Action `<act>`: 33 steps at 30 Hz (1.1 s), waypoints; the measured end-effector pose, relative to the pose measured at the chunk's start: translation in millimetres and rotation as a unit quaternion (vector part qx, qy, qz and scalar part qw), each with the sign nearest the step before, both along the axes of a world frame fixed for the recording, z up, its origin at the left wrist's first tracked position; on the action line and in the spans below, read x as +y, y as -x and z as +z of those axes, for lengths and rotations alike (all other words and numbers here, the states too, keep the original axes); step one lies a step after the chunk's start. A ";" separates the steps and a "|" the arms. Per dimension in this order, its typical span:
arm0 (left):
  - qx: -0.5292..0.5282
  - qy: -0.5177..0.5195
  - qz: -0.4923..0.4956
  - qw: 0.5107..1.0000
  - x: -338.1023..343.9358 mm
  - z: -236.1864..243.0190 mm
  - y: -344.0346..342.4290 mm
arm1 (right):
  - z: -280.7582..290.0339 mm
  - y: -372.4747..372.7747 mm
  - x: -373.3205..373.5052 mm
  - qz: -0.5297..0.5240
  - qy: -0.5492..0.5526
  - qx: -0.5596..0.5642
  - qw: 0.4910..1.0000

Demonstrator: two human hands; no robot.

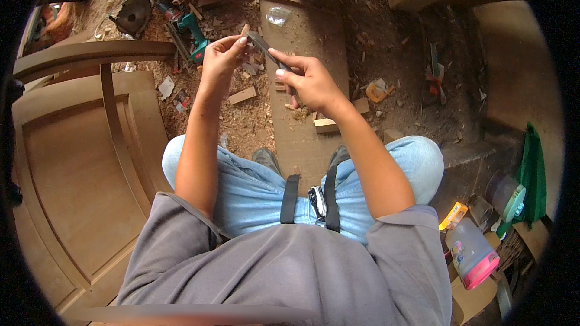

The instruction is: The person sits on the floor and uses a chisel to shape small wooden dowels. They repeatedly shave the dowels and occasionally use sandpaper to smooth the edges. A coworker assembles a wooden chair frame in the background.

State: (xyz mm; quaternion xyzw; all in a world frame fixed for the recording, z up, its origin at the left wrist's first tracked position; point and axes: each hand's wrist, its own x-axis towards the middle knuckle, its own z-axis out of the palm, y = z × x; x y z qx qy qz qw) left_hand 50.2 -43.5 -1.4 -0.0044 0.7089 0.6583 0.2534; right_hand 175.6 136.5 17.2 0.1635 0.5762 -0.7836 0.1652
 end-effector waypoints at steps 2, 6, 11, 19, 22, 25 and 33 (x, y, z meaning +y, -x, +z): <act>0.003 -0.054 0.005 0.999 1.6 4.0 0.2 | 13.0 7.4 -5.8 -0.039 0.030 -0.002 0.999; -0.083 -0.015 -0.202 0.976 9.1 7.9 -22.6 | 37.4 30.0 42.7 -0.417 -0.081 -0.033 0.905; -0.036 -0.081 0.003 0.996 12.1 6.1 -11.9 | 9.8 17.7 80.9 -0.377 -0.003 0.099 0.921; -0.033 -0.114 0.101 0.988 9.1 6.3 -8.5 | 10.3 10.7 17.5 -0.007 0.028 0.050 0.998; -0.022 -0.098 0.092 0.991 5.3 3.5 -9.0 | 9.6 7.5 18.2 0.039 0.053 0.061 0.996; -0.026 -0.080 0.046 0.995 0.5 -1.2 -4.3 | -2.9 2.4 17.1 0.030 0.028 0.039 0.998; 0.001 -0.020 -0.129 0.991 11.1 7.8 -27.1 | 25.7 27.0 22.7 -0.319 -0.066 -0.014 0.946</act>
